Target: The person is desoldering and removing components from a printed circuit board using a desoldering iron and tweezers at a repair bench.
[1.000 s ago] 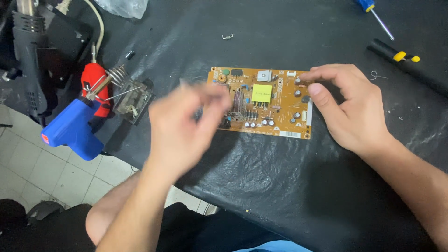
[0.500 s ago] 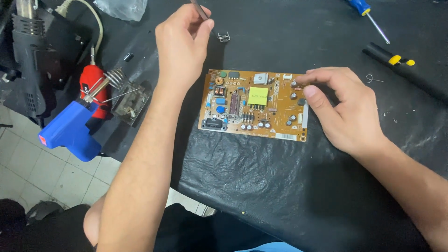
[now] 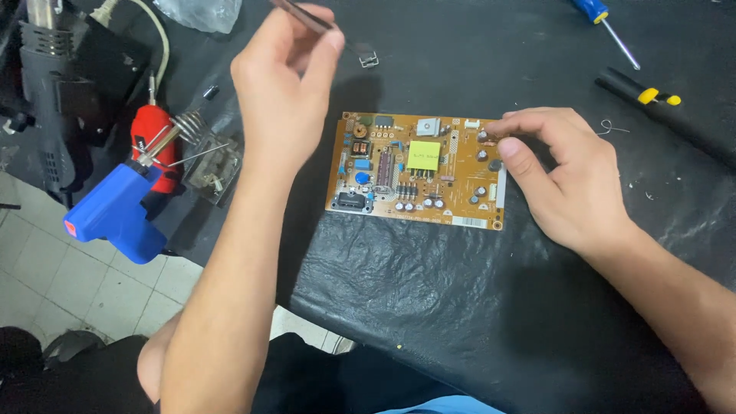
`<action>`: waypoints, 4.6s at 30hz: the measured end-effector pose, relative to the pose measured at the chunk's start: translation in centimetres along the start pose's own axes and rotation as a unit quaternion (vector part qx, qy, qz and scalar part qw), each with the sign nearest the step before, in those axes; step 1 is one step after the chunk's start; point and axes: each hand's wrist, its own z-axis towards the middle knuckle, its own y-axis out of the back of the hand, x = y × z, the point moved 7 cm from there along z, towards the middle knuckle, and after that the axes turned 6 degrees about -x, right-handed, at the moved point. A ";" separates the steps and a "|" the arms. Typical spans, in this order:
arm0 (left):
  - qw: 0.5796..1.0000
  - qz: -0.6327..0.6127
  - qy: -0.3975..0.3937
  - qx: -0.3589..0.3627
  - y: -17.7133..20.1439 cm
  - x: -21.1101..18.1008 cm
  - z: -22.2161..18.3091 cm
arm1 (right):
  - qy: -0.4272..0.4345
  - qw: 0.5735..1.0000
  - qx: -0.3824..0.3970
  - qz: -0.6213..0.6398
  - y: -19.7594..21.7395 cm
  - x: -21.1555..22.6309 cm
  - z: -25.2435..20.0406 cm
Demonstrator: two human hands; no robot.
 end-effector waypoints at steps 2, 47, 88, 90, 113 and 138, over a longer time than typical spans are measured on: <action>0.999 -0.025 0.039 0.028 0.2 -2.2 -1.2 | -0.014 1.000 0.001 -0.003 0.1 -0.1 0.0; 0.975 0.142 -0.168 0.041 -4.0 3.5 1.2 | -0.004 1.000 0.000 -0.003 0.0 -0.4 -0.1; 0.857 -0.031 0.512 0.055 4.2 -0.5 -11.9 | -0.184 0.982 -0.012 -0.029 0.3 -1.4 0.1; 0.860 -0.052 0.507 0.041 4.5 -0.3 -12.4 | -0.190 0.981 -0.027 0.004 0.7 -0.4 0.1; 0.847 -0.025 0.523 0.093 6.0 -2.0 -14.0 | -0.416 0.875 0.165 -0.184 0.8 1.6 -1.5; 0.893 -0.051 0.442 0.072 6.8 -4.8 -15.9 | -0.414 0.864 0.249 -0.146 1.5 5.9 -7.2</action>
